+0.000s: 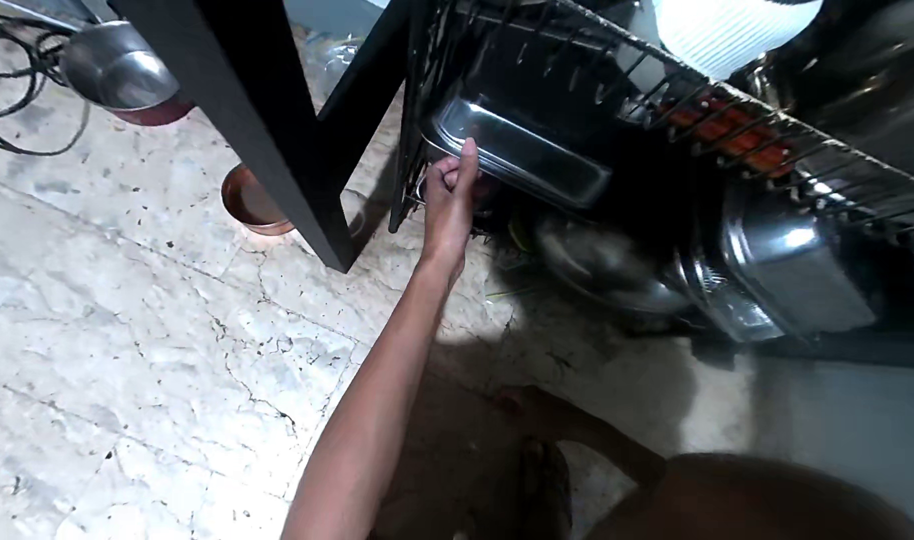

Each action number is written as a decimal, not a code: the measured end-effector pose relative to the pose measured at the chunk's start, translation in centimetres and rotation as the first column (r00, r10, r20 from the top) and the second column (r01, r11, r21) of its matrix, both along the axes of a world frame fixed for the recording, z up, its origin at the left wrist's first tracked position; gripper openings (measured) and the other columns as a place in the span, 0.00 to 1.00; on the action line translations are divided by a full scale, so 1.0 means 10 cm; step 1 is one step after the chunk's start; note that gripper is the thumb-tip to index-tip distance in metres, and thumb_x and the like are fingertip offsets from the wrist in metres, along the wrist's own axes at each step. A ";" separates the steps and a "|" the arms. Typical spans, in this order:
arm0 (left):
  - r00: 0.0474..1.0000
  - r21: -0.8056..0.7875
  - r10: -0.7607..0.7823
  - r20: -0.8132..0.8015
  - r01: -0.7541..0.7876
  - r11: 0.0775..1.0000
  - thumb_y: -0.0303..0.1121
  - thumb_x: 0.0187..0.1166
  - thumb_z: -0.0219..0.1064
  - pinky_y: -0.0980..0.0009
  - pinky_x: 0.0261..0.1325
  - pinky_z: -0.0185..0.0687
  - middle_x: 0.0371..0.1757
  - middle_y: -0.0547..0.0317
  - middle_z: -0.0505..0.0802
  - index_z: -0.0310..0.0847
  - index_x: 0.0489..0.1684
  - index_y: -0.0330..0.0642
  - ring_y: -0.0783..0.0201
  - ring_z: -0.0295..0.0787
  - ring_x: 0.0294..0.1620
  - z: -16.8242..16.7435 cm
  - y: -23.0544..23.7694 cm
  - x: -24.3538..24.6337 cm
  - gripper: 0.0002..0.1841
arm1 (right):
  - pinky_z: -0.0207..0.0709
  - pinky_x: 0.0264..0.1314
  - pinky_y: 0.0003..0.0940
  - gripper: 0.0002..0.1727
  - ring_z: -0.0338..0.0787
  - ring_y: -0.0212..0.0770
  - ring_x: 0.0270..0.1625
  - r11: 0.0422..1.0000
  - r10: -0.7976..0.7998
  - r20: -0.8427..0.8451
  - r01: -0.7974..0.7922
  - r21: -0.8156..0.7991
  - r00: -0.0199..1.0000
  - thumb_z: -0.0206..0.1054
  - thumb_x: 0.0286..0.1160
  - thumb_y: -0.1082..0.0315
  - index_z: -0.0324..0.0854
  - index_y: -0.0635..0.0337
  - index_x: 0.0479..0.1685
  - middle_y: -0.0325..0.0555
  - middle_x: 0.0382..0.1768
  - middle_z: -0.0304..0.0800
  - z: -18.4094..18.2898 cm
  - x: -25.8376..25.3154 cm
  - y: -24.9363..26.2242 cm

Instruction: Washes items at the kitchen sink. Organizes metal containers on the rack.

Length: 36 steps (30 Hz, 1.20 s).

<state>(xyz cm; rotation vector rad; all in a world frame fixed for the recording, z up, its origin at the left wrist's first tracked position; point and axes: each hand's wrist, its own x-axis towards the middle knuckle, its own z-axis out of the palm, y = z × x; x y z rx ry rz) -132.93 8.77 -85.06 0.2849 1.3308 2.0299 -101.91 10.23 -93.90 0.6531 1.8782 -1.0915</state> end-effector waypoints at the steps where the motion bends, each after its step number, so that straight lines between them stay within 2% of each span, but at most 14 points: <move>1: 0.998 -0.040 -0.047 -0.036 0.045 0.998 0.53 0.91 0.54 0.59 0.53 0.88 0.53 0.50 0.88 0.67 0.73 0.40 0.58 0.90 0.50 -0.03 -0.07 0.03 0.27 | 0.82 0.63 0.55 0.23 0.91 0.52 0.56 1.000 0.014 -0.001 -0.014 0.009 1.000 0.60 0.89 0.52 0.79 0.59 0.70 0.57 0.55 0.90 0.02 -0.05 0.01; 4: 0.932 -0.279 -0.243 -0.269 0.167 0.946 0.43 0.93 0.53 0.57 0.51 0.89 0.52 0.48 0.89 0.72 0.68 0.36 0.58 0.90 0.46 -0.27 -0.43 0.10 0.19 | 0.84 0.62 0.55 0.22 0.92 0.51 0.54 0.998 0.032 -0.026 -0.030 0.052 0.999 0.64 0.87 0.55 0.80 0.59 0.70 0.55 0.55 0.91 0.13 -0.29 0.05; 6: 0.767 -0.527 -0.457 -0.451 0.184 0.830 0.42 0.91 0.57 0.52 0.50 0.88 0.50 0.49 0.89 0.79 0.60 0.39 0.55 0.89 0.44 -0.40 -0.92 0.09 0.16 | 0.83 0.65 0.55 0.22 0.91 0.52 0.57 0.993 0.060 -0.100 -0.049 0.109 0.993 0.64 0.87 0.55 0.80 0.58 0.71 0.56 0.57 0.91 0.22 -0.52 0.08; 8: 0.560 -0.784 -0.702 -0.441 0.141 0.605 0.41 0.89 0.60 0.47 0.54 0.89 0.57 0.51 0.89 0.82 0.60 0.47 0.52 0.91 0.50 -0.58 -1.56 0.05 0.13 | 0.82 0.68 0.58 0.23 0.91 0.56 0.62 0.967 0.147 -0.204 -0.097 0.236 0.968 0.63 0.86 0.57 0.78 0.57 0.75 0.59 0.61 0.90 0.23 -0.74 0.11; 10: 0.479 -0.926 -0.825 -0.301 0.059 0.373 0.40 0.84 0.63 0.41 0.55 0.87 0.60 0.50 0.90 0.87 0.59 0.50 0.46 0.91 0.56 -0.76 -2.35 0.03 0.13 | 0.79 0.71 0.59 0.26 0.86 0.61 0.70 0.901 0.303 -0.277 -0.180 0.395 0.912 0.65 0.84 0.60 0.75 0.58 0.79 0.62 0.71 0.83 0.10 -0.93 0.17; 12: 0.529 -0.974 -0.823 -0.208 -0.033 0.225 0.41 0.87 0.62 0.37 0.63 0.83 0.65 0.44 0.89 0.87 0.62 0.45 0.40 0.88 0.64 -0.84 -3.24 0.03 0.16 | 0.77 0.75 0.58 0.30 0.81 0.60 0.76 0.814 0.433 -0.340 -0.200 0.546 0.835 0.71 0.79 0.60 0.75 0.55 0.81 0.59 0.78 0.77 -0.14 -1.07 0.23; 16: 0.747 -0.984 -0.646 -0.155 -0.172 0.037 0.44 0.82 0.70 0.33 0.66 0.75 0.69 0.34 0.84 0.82 0.64 0.36 0.30 0.79 0.69 -0.87 -4.67 0.32 0.22 | 0.55 0.88 0.68 0.44 0.54 0.64 0.93 0.713 0.545 -0.229 -0.303 0.632 0.807 0.80 0.68 0.59 0.65 0.48 0.89 0.60 0.93 0.50 -0.33 -1.16 0.10; 18: 0.844 -0.977 -0.512 -0.159 -0.207 -0.039 0.45 0.74 0.78 0.28 0.67 0.68 0.74 0.28 0.79 0.79 0.69 0.34 0.24 0.72 0.74 -0.90 -5.09 0.70 0.30 | 0.41 0.90 0.74 0.47 0.43 0.64 0.96 0.689 0.551 -0.113 -0.374 0.621 0.827 0.75 0.73 0.56 0.56 0.50 0.94 0.60 0.96 0.39 -0.30 -1.14 -0.02; 21: 0.975 -0.982 -0.224 -0.011 -0.053 -0.182 0.51 0.60 0.86 0.22 0.81 0.47 0.91 0.28 0.57 0.59 0.90 0.39 0.24 0.47 0.91 -1.02 -5.39 1.38 0.55 | 0.48 0.89 0.73 0.47 0.50 0.66 0.94 0.642 0.591 -0.123 -0.372 0.671 0.797 0.79 0.69 0.57 0.61 0.57 0.91 0.63 0.93 0.50 -0.37 -1.12 -0.09; 24: 0.997 -0.978 -0.006 0.078 0.076 -0.195 0.47 0.56 0.87 0.15 0.81 0.27 0.96 0.33 0.39 0.37 0.98 0.49 0.26 0.26 0.94 -1.30 -5.46 1.94 0.67 | 0.55 0.88 0.69 0.43 0.60 0.66 0.90 0.658 0.536 -0.080 -0.357 0.663 0.840 0.80 0.68 0.63 0.67 0.60 0.87 0.63 0.89 0.60 -0.26 -1.22 -0.24; 27: 0.999 -0.976 0.014 -0.037 -0.033 -0.215 0.38 0.75 0.70 0.16 0.82 0.25 0.95 0.30 0.39 0.35 0.98 0.45 0.31 0.30 0.96 -1.52 -5.41 2.11 0.52 | 0.72 0.75 0.66 0.32 0.79 0.69 0.74 0.696 0.402 0.082 -0.362 0.620 0.912 0.74 0.75 0.68 0.71 0.67 0.80 0.70 0.74 0.77 0.16 -1.64 -0.63; 30: 0.995 -0.975 0.039 -0.091 -0.081 -0.209 0.34 0.75 0.69 0.19 0.84 0.23 0.96 0.33 0.39 0.36 0.98 0.47 0.36 0.31 0.97 -1.64 -5.45 2.15 0.51 | 0.64 0.81 0.69 0.32 0.74 0.73 0.79 0.585 0.519 0.128 -0.460 0.668 0.845 0.73 0.75 0.61 0.75 0.67 0.77 0.73 0.76 0.76 -0.07 -1.59 -0.62; 33: 0.989 -0.977 0.075 -0.129 -0.114 -0.178 0.30 0.73 0.70 0.18 0.83 0.25 0.96 0.34 0.39 0.38 0.98 0.48 0.36 0.32 0.97 -1.69 -5.46 2.16 0.51 | 0.60 0.86 0.67 0.45 0.63 0.73 0.86 0.524 0.586 0.136 -0.502 0.688 0.799 0.76 0.69 0.54 0.64 0.66 0.86 0.74 0.84 0.62 -0.32 -1.43 -0.44; 36: 0.991 -0.982 0.071 -0.117 -0.105 -0.159 0.26 0.69 0.72 0.17 0.83 0.28 0.96 0.35 0.36 0.35 0.99 0.51 0.37 0.29 0.97 -1.70 -5.51 2.20 0.55 | 0.59 0.87 0.67 0.49 0.60 0.75 0.88 0.502 0.643 0.098 -0.514 0.695 0.760 0.75 0.70 0.52 0.59 0.65 0.90 0.75 0.87 0.57 -0.47 -1.32 -0.28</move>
